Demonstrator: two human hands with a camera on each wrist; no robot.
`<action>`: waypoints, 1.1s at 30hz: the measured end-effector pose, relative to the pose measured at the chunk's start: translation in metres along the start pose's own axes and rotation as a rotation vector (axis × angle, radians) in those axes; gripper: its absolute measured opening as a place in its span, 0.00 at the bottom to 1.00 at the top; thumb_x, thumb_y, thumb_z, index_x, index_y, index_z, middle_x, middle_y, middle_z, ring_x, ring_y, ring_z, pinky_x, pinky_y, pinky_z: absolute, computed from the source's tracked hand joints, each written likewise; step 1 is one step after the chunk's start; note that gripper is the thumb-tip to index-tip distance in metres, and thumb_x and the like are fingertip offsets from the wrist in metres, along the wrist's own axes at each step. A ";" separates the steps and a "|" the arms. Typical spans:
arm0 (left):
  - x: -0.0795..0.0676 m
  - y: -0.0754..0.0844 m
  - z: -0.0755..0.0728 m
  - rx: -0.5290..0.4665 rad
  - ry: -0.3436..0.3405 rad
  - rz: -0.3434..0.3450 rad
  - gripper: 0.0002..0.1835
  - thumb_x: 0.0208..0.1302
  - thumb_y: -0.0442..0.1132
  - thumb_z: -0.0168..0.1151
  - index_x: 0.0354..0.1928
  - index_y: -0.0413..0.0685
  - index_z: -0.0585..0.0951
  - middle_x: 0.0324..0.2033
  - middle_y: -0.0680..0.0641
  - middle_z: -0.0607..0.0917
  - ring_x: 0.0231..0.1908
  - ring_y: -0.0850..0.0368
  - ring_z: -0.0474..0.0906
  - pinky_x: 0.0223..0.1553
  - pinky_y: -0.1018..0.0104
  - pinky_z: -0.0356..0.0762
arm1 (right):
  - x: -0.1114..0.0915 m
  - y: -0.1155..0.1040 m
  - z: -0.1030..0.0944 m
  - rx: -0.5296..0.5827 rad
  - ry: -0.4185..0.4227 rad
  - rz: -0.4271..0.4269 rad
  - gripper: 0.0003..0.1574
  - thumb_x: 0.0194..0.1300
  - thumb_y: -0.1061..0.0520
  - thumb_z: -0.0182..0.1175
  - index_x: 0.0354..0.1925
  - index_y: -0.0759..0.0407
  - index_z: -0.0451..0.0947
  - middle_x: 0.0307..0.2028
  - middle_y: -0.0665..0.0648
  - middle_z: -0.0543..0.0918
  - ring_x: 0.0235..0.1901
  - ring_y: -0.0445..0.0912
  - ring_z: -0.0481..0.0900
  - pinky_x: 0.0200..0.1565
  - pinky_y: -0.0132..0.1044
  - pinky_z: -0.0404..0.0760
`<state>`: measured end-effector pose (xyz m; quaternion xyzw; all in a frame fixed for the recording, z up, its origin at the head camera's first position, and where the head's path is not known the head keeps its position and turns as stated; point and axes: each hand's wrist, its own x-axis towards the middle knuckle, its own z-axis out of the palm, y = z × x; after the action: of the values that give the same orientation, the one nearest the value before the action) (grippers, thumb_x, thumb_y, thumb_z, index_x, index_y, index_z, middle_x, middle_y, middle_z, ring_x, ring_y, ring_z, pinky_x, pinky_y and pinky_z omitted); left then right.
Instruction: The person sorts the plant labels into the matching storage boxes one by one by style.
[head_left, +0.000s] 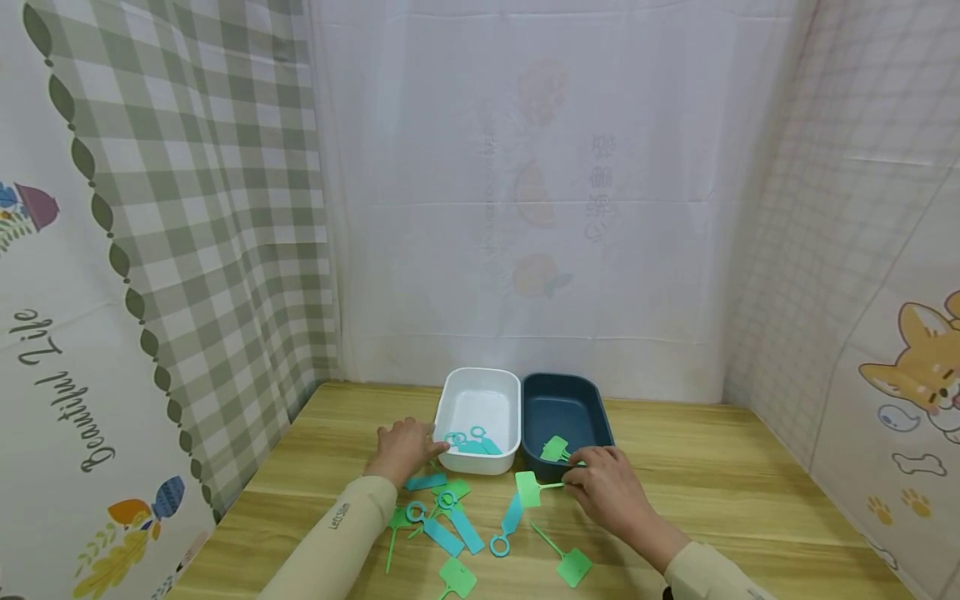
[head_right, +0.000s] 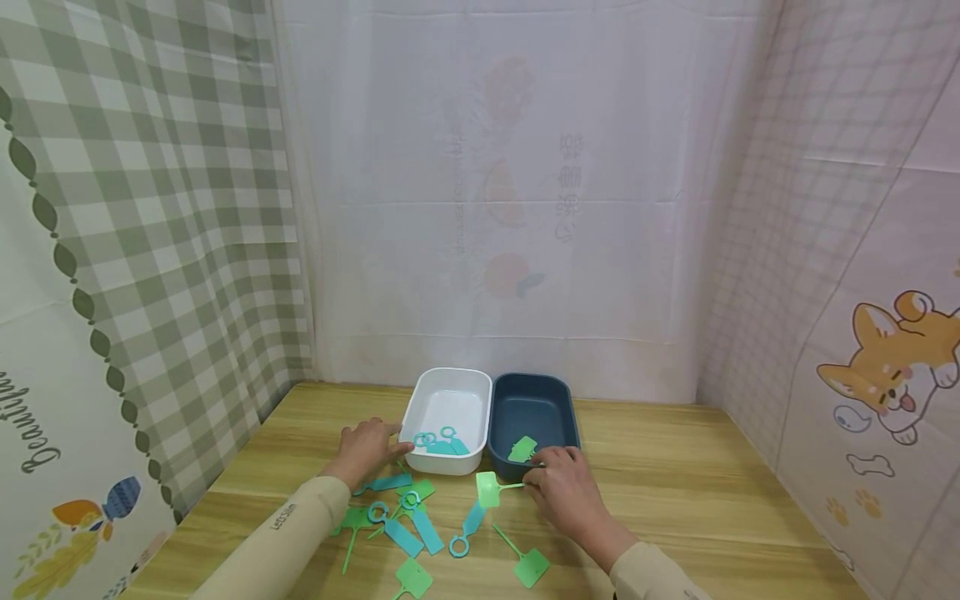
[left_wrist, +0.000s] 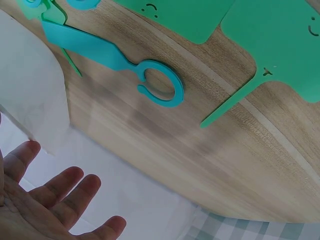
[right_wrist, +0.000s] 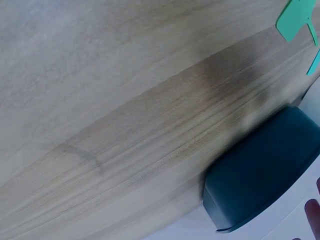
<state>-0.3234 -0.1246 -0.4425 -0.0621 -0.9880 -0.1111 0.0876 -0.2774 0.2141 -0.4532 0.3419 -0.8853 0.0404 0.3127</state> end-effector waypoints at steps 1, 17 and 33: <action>0.000 0.000 0.000 -0.001 0.001 0.000 0.29 0.61 0.61 0.65 0.56 0.48 0.84 0.44 0.39 0.85 0.43 0.39 0.82 0.44 0.38 0.74 | 0.001 0.000 0.000 0.004 0.003 0.020 0.08 0.46 0.56 0.78 0.28 0.49 0.88 0.38 0.53 0.84 0.42 0.53 0.82 0.45 0.57 0.76; 0.000 -0.001 0.001 -0.010 0.006 0.004 0.29 0.61 0.60 0.66 0.56 0.48 0.84 0.45 0.39 0.85 0.44 0.39 0.82 0.44 0.37 0.74 | 0.011 0.003 -0.005 -0.060 -0.012 0.281 0.05 0.50 0.57 0.77 0.28 0.52 0.88 0.38 0.56 0.84 0.42 0.56 0.82 0.47 0.60 0.75; 0.002 -0.001 0.005 0.041 -0.006 0.002 0.30 0.61 0.63 0.64 0.57 0.50 0.84 0.46 0.39 0.85 0.45 0.39 0.81 0.46 0.35 0.73 | 0.018 0.016 -0.008 -0.066 -0.055 0.472 0.02 0.54 0.58 0.73 0.28 0.55 0.89 0.39 0.59 0.85 0.42 0.60 0.81 0.48 0.66 0.73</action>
<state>-0.3261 -0.1245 -0.4474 -0.0617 -0.9902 -0.0907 0.0862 -0.2930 0.2181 -0.4341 0.1162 -0.9496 0.0740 0.2815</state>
